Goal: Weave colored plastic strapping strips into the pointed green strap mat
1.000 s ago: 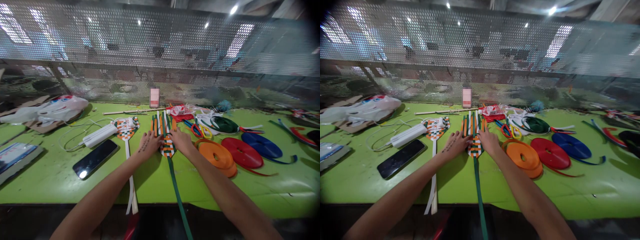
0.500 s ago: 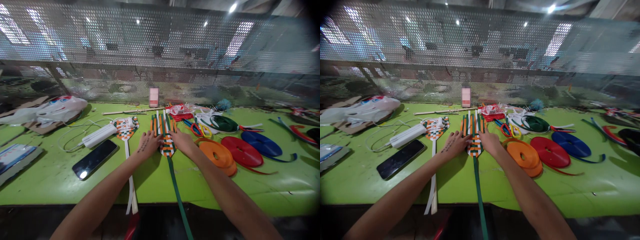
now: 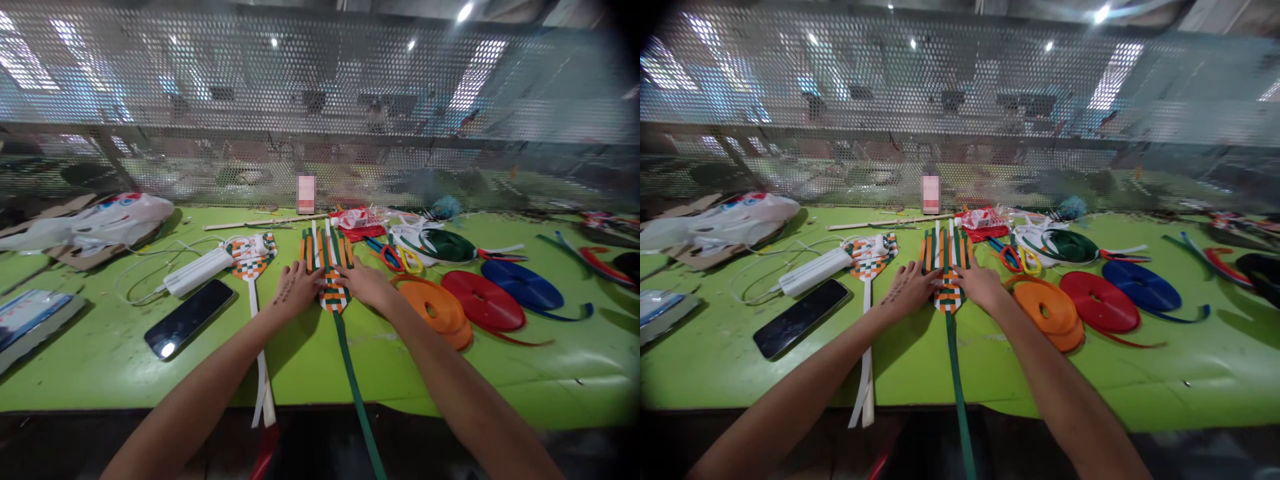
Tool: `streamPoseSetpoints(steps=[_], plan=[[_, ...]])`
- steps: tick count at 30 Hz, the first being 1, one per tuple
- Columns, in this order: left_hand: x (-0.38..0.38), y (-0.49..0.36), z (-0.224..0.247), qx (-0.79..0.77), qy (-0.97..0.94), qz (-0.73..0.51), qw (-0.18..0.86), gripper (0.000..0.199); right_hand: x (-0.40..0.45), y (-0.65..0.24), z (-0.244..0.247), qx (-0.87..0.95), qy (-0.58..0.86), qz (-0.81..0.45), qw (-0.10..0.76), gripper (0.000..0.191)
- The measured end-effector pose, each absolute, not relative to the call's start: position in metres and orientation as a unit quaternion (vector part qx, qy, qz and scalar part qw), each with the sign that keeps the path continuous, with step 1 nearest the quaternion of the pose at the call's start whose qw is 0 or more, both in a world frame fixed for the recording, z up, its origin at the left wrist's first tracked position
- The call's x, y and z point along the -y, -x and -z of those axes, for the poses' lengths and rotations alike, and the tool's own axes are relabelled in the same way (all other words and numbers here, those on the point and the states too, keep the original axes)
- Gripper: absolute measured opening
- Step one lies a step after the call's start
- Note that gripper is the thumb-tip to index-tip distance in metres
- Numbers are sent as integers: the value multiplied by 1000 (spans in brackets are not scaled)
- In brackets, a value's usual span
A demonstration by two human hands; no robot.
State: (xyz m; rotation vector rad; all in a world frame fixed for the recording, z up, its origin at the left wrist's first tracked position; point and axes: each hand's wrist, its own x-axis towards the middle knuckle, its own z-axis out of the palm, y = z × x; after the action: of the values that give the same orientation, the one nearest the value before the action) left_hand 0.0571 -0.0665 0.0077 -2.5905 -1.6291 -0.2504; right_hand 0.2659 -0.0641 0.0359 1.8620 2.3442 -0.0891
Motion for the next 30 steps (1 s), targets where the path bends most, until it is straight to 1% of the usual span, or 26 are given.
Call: streamPoseSetpoints(steps=[16, 21, 27, 30], plan=[[60, -53, -11, 534, 836, 127, -24, 46, 66, -264, -35, -784, -615, 18, 79, 54], [63, -56, -11, 529, 841, 112, -16, 45, 65, -262, -36, -782, -618, 26, 80, 55], [70, -60, -9, 530, 842, 103, 20, 48, 66, -263, -36, -786, -614, 24, 73, 55], [71, -61, -10, 535, 839, 97, 25, 45, 68, -263, -37, -786, -614, 24, 71, 55]])
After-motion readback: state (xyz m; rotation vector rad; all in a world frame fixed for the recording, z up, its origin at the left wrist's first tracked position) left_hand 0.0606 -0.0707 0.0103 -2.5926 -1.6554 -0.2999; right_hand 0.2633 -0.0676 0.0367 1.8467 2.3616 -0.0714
